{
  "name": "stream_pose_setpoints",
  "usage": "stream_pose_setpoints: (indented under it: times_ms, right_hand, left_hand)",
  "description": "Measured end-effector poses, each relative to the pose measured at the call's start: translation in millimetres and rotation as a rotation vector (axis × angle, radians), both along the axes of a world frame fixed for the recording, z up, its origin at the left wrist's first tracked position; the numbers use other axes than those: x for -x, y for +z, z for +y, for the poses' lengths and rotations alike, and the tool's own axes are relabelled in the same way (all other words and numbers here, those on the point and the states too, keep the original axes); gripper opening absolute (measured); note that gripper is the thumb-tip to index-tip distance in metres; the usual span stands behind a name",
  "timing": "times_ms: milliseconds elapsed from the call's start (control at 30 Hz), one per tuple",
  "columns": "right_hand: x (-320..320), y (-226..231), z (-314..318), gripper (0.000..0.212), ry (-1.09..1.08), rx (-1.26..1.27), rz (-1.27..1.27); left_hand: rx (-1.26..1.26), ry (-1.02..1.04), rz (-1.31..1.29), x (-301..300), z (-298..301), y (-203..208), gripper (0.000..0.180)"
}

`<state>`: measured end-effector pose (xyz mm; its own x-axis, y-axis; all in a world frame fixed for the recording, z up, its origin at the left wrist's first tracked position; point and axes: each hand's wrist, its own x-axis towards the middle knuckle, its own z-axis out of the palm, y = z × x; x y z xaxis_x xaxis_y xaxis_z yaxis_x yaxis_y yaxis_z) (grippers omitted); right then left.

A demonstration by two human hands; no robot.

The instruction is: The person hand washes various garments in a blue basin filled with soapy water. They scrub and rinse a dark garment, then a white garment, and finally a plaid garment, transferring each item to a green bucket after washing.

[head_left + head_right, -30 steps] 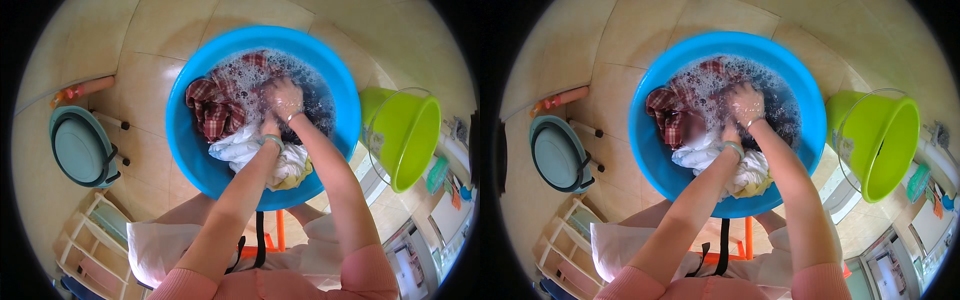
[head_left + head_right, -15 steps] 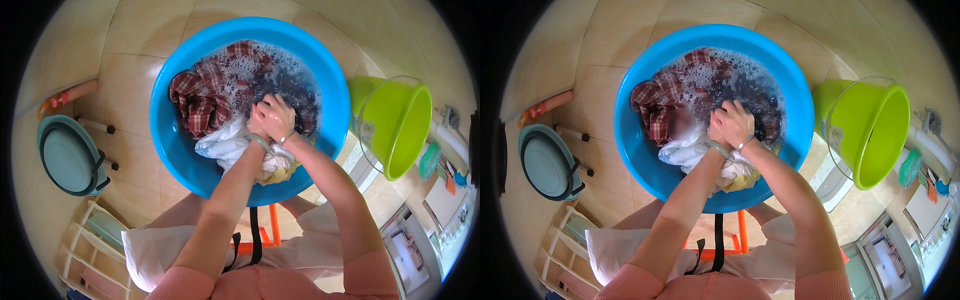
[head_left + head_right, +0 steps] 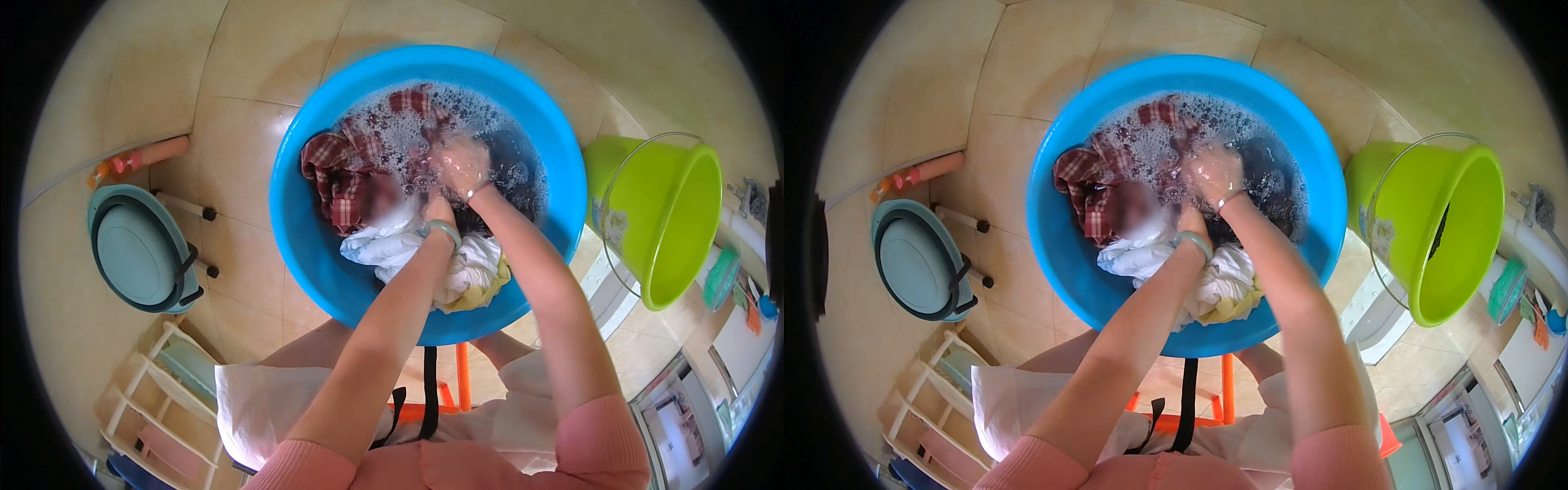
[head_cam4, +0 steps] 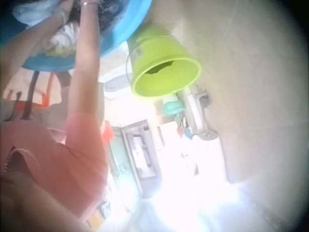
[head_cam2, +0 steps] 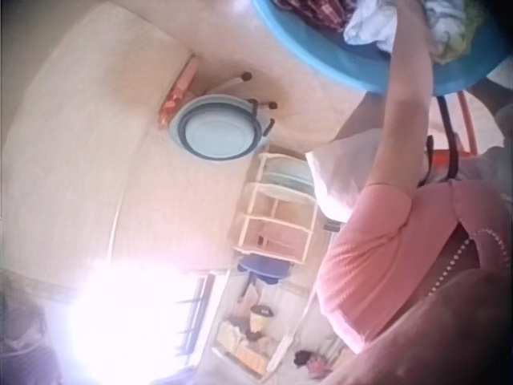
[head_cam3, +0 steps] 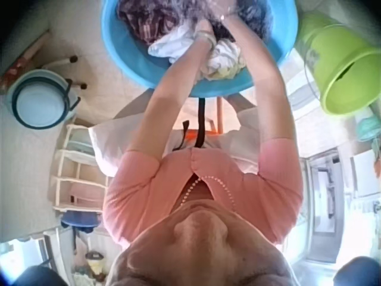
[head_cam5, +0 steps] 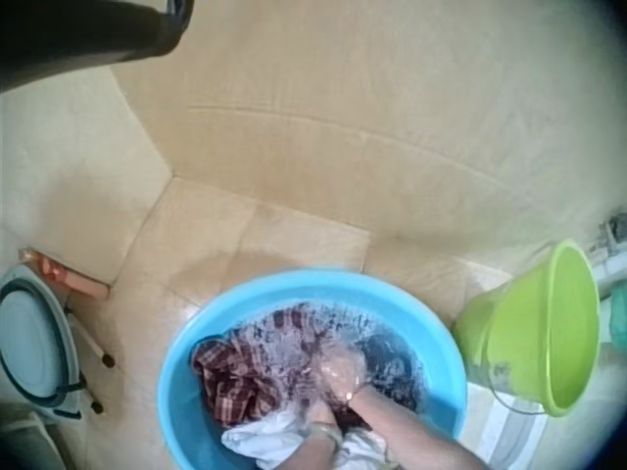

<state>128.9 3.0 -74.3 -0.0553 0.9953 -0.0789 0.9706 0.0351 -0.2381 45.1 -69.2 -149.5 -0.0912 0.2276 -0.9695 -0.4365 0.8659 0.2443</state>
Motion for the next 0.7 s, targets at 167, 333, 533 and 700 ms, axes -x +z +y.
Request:
stream_pose_setpoints:
  times_ms: [167, 333, 533, 700]
  right_hand:
    - [6, 74, -74, 0.025, 0.002, -0.171, 0.376]
    - [21, 83, -103, 0.026, -0.049, -0.185, 0.466]
    - [14, 26, -58, 0.024, -0.195, -0.264, 0.272]
    - [5, -9, -15, 0.018, -0.114, -0.162, 0.132]
  left_hand:
    - [-0.526, -0.087, -0.352, 4, -24, 31, 0.06]
    - [-0.829, -0.36, -0.377, 17, -36, -3, 0.05]
    - [-0.425, -0.047, -0.536, 10, -21, 1, 0.039]
    - [-0.154, 0.064, -0.138, 6, -9, 15, 0.046]
